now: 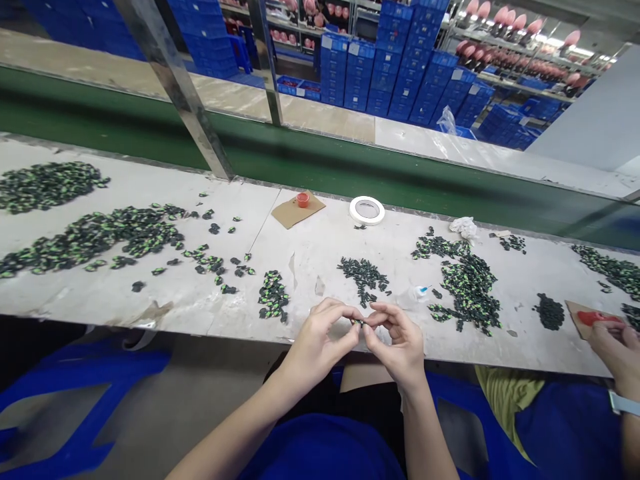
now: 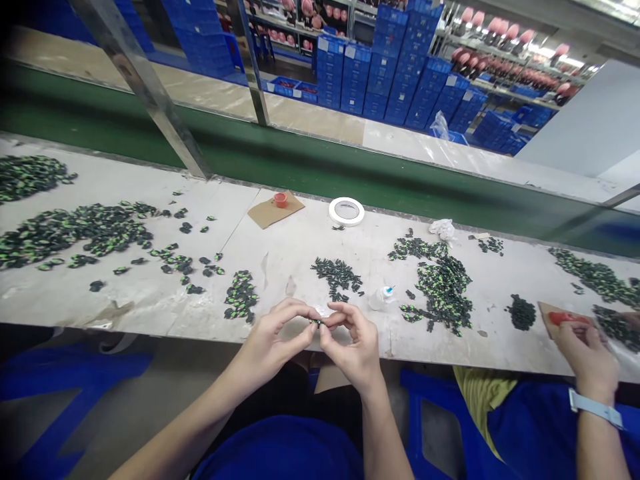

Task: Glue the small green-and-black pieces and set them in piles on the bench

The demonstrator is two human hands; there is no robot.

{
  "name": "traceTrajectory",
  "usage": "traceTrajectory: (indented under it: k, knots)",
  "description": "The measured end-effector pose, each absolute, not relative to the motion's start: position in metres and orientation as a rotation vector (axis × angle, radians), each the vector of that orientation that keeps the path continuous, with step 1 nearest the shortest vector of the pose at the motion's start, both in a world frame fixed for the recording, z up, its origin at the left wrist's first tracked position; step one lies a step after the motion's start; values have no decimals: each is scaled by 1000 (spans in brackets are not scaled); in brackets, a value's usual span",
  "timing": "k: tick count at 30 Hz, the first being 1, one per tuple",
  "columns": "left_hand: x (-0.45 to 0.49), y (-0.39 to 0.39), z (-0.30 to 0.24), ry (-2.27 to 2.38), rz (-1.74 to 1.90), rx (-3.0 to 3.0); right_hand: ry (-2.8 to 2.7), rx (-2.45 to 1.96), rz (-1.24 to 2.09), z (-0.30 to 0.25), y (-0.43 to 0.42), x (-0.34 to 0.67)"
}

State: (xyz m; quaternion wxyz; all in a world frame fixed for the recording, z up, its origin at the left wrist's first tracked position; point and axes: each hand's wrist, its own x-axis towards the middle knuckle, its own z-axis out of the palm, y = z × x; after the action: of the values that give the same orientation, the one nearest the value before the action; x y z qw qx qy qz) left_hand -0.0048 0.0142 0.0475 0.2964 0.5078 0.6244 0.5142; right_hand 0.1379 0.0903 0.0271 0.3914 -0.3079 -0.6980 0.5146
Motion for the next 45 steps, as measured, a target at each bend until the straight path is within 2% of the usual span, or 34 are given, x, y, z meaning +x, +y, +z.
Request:
traceTrajectory:
  k: [10,18,22,26,29,33,36,40,45]
  knots:
    - [9,13,30,1753,1440,1187,-1761,-839,1228,17,88,133]
    - [20,21,10,1691,1238,1290,-1766,-981,1253,-6,89,160]
    - [0,17,7,1823,1154,1380,-1691,-1210,969,-13,109,187]
    - [-48,10,4,2361,1114,1289,-1632,-1457,577,-6,137,211]
    - [-81,9,4,2713,953,1209,-1763,-1463,369,-2,148,217]
    - [-102,15,7,2828,632,1276,-1950,-1343,196,-12,153,204]
    - [-107,22,9,2796,459,1359,-2020,-1301,232,-21,157,191]
    - [-106,33,9,2663,424,1471,-1956,-1271,399,-17,158,182]
    - [-83,40,-2,2545,519,1640,-1620,-1237,906,-4,146,181]
